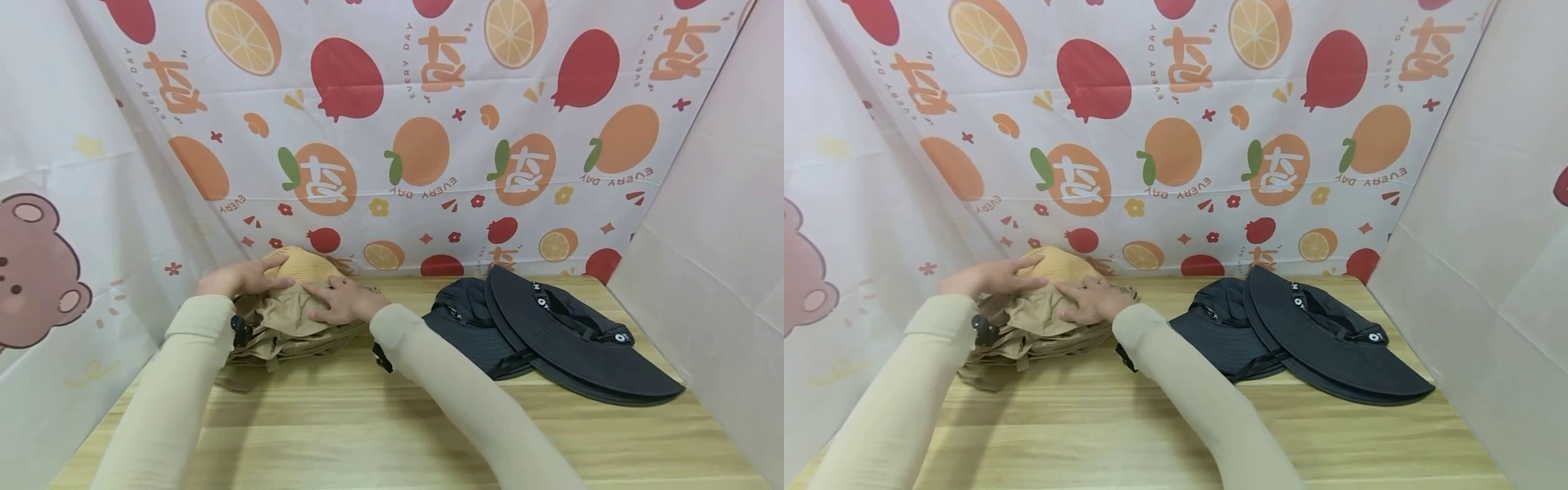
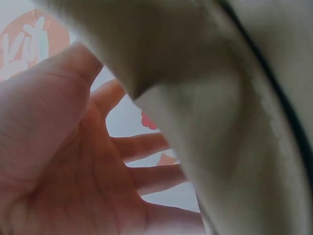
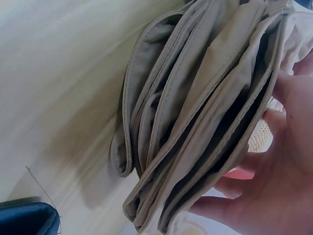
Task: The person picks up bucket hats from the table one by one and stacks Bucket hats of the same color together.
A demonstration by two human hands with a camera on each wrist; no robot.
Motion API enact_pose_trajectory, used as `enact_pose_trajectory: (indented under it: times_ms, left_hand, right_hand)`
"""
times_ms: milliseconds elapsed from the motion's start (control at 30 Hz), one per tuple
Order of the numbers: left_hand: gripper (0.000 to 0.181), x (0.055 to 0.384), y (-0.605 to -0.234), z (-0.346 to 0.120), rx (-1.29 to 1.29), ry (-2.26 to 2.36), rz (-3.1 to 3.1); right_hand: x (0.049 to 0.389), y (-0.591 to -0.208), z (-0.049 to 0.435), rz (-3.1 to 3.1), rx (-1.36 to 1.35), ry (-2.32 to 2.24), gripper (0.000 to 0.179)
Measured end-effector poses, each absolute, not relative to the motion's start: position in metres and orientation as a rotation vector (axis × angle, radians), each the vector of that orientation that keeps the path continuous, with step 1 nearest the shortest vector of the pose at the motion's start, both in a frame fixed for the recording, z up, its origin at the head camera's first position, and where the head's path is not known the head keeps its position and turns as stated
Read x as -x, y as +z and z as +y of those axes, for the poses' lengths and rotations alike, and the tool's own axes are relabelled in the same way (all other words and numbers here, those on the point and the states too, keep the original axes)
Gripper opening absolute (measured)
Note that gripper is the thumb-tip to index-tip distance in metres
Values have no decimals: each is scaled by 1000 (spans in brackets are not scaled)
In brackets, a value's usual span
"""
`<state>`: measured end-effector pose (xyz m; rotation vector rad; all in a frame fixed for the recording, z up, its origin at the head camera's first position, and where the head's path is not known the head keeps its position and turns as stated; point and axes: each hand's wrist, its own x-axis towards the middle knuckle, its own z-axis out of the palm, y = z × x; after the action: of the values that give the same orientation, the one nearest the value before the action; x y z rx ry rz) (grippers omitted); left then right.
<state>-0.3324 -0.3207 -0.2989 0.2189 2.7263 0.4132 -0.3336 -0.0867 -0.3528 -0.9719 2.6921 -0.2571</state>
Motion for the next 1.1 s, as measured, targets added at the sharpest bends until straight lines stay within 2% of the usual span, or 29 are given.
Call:
enact_pose_trajectory:
  times_ms: [300, 533, 667, 767, 933, 1100]
  left_hand:
    - [89, 330, -297, -314, -216, 407, 2749]
    - [83, 306, -271, -290, -241, 327, 2890]
    - [75, 279, -259, -251, -503, 331, 3037]
    - [70, 255, -263, -218, -739, 398, 3059]
    - [59, 232, -287, -170, -1073, 437, 3035]
    - [52, 235, -327, -124, -1128, 495, 2921]
  right_hand:
    - [327, -351, -69, 2749, 1100, -251, 67]
    - [301, -347, -20, 2822, 1172, -404, 61]
    - [287, -345, 32, 2852, 1025, -570, 58]
    - [283, -347, 84, 2901, 862, -633, 55]
    - [285, -354, 160, 3004, 573, -612, 52]
    - [288, -358, 196, 3038, 416, -589, 51]
